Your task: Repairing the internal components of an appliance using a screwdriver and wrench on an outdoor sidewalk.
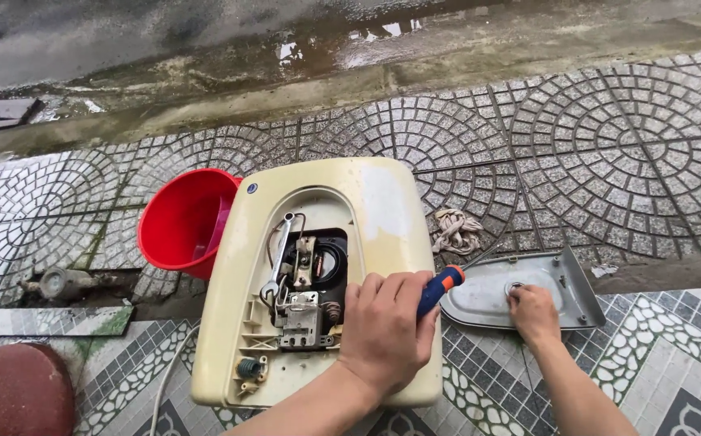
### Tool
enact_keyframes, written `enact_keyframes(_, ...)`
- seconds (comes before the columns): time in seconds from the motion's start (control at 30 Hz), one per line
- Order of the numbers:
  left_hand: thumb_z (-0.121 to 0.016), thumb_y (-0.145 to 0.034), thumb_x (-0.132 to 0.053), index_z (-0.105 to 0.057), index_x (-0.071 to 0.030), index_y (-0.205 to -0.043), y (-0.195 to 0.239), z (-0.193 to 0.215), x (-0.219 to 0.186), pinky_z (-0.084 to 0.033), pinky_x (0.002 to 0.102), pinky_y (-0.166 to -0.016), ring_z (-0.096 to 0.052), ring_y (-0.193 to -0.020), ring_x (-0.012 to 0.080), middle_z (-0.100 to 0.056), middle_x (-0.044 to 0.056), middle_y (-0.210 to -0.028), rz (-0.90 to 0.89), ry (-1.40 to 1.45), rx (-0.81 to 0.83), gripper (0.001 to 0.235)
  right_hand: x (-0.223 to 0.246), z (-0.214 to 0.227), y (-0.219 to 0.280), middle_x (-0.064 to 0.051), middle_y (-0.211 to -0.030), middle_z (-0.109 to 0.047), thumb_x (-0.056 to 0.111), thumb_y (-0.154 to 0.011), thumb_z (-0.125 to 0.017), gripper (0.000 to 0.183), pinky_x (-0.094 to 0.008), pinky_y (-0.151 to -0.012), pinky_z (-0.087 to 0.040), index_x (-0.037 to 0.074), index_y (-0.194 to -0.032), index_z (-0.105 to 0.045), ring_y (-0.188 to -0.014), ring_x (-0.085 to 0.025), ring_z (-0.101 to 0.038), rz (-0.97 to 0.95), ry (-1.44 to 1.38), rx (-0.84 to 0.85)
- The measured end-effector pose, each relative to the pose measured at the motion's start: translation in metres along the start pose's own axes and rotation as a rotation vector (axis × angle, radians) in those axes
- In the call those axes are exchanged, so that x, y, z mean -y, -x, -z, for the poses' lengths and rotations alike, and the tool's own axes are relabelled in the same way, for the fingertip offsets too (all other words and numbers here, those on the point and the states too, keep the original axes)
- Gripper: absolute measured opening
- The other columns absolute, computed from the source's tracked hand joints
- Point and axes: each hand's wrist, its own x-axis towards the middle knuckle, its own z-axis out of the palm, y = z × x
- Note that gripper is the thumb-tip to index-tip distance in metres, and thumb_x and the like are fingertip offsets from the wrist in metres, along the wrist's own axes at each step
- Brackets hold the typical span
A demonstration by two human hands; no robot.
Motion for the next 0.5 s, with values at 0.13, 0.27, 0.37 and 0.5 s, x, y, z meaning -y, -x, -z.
enact_keyframes(0.13, -0.065, -0.087, -0.034, -0.067, -0.015, -0.119, 0.001, 0.000, 0.000, -0.037, 0.045, -0.066, -0.055, -0.078, 0.0303, -0.070, 0.004, -0.099, 0.006, 0.008, 0.001, 0.038, -0.007, -0.008, -0.006, -0.015, -0.121, -0.075, 0.016, -0.098, -0.067, 0.025, -0.040, -0.105, -0.059, 0.005, -0.118, -0.076, -0.112, -0.027, -0.069, 0.044, -0.034, -0.037)
enact_keyframes(0.27, -0.062, -0.090, -0.035, -0.067, -0.016, -0.119, 0.000, 0.002, -0.001, -0.037, 0.046, -0.066, -0.055, -0.077, 0.0312, -0.070, 0.005, -0.098, 0.012, 0.016, -0.001, 0.035, -0.006, -0.013, -0.009, -0.007, -0.117, -0.079, 0.012, -0.089, -0.075, 0.025, -0.033, -0.104, -0.055, 0.012, -0.114, -0.080, -0.108, -0.019, -0.073, 0.134, -0.098, -0.224)
enact_keyframes(0.37, -0.062, -0.090, -0.035, -0.067, -0.016, -0.119, 0.000, 0.002, 0.000, -0.037, 0.045, -0.066, -0.055, -0.077, 0.0313, -0.070, 0.005, -0.097, 0.013, 0.018, -0.006, 0.035, 0.010, -0.011, -0.008, -0.005, -0.116, -0.079, 0.013, -0.085, -0.080, 0.028, -0.028, -0.097, -0.059, 0.014, -0.113, -0.079, -0.103, -0.017, -0.075, 0.195, -0.179, -0.238)
enact_keyframes(0.5, -0.064, -0.089, -0.035, -0.067, -0.016, -0.118, 0.000, 0.002, 0.000, -0.036, 0.045, -0.065, -0.055, -0.076, 0.0309, -0.069, 0.004, -0.097, 0.006, 0.020, -0.023, 0.034, 0.035, -0.009, -0.014, -0.003, -0.108, -0.082, 0.017, -0.080, -0.082, 0.031, -0.031, -0.094, -0.058, 0.015, -0.110, -0.083, -0.093, -0.018, -0.077, 0.155, -0.099, 0.007)
